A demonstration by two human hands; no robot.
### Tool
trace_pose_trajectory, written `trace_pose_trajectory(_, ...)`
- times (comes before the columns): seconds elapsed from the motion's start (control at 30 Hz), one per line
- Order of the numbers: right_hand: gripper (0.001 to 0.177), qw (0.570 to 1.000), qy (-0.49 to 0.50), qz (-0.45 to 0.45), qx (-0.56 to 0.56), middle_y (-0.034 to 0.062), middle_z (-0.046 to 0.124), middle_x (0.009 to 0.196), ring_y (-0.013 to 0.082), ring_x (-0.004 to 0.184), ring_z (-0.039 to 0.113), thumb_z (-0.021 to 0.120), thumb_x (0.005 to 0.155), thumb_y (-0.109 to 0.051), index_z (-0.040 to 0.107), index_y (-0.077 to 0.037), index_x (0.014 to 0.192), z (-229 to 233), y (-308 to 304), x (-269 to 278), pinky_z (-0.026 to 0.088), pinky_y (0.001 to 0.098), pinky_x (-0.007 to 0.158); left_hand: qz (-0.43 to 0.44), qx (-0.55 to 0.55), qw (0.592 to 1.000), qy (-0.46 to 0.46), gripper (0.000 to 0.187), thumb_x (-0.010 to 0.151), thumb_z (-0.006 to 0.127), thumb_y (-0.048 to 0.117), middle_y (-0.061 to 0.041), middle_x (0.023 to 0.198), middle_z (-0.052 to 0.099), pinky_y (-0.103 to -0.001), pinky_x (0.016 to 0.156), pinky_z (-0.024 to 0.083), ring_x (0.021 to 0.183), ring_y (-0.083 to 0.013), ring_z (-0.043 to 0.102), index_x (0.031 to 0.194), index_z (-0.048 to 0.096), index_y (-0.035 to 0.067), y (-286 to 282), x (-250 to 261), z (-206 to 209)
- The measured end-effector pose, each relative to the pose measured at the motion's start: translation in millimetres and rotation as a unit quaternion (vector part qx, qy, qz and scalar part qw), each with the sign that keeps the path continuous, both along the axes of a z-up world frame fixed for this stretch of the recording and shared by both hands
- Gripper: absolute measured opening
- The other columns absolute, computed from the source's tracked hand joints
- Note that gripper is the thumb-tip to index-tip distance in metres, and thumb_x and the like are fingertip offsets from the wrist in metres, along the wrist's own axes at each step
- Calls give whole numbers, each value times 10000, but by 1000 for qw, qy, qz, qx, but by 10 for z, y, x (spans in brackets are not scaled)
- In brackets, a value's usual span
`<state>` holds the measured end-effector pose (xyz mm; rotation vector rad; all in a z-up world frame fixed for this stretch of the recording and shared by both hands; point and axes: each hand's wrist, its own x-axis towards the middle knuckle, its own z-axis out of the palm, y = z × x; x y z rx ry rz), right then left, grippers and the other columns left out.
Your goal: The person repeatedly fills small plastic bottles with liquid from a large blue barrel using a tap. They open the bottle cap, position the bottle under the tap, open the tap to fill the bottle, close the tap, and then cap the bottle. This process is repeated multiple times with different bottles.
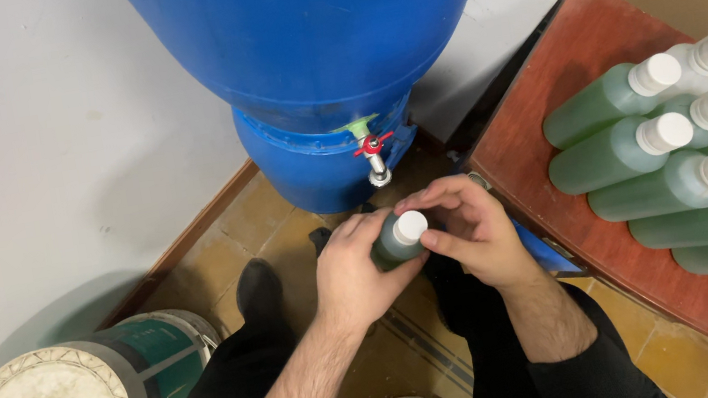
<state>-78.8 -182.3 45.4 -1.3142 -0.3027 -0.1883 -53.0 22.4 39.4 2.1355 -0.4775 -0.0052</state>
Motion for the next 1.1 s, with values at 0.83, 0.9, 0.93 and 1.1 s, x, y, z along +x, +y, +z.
trace_pose_trajectory(0.83, 501, 998, -15, -59, -14, 379, 758, 1399, 434, 1357, 723, 668, 1092, -179, 605, 127, 1483, 144, 78, 43, 525, 535, 1176, 47, -17, 998, 23, 676, 687, 1052, 369, -86, 1167, 847, -521, 917, 669, 1121, -398, 816, 1296, 828, 179, -75, 52, 168)
trace_pose_trajectory(0.9, 517, 998, -9, -58, -14, 390, 768, 1372, 443, 1342, 734, 635, 1109, -196, 602, 143, 1497, 35, 0, 51, 521, 551, 1183, 49, -19, 998, 23, 674, 684, 1053, 377, -82, 1164, 847, -521, 915, 670, 1120, -396, 816, 1291, 830, 186, -70, 54, 180)
trace_pose_trajectory(0.93, 448, 996, -15, -85, -1, 363, 775, 1249, 379, 1145, 743, 652, 1100, -154, 619, 130, 1446, -72, -91, 69, 552, 494, 1070, 52, -16, 998, 25, 674, 686, 1051, 383, -80, 1163, 847, -520, 913, 667, 1117, -395, 817, 1293, 832, 187, -65, 57, 186)
trace_pose_trajectory(1.1, 420, 994, -7, -113, -8, 327, 800, 1249, 378, 1168, 779, 735, 1046, -128, 664, 87, 1400, 55, 20, 57, 577, 503, 1084, 53, -7, 998, 31, 676, 689, 1051, 381, -78, 1159, 850, -519, 913, 663, 1111, -393, 818, 1300, 833, 191, -61, 55, 180)
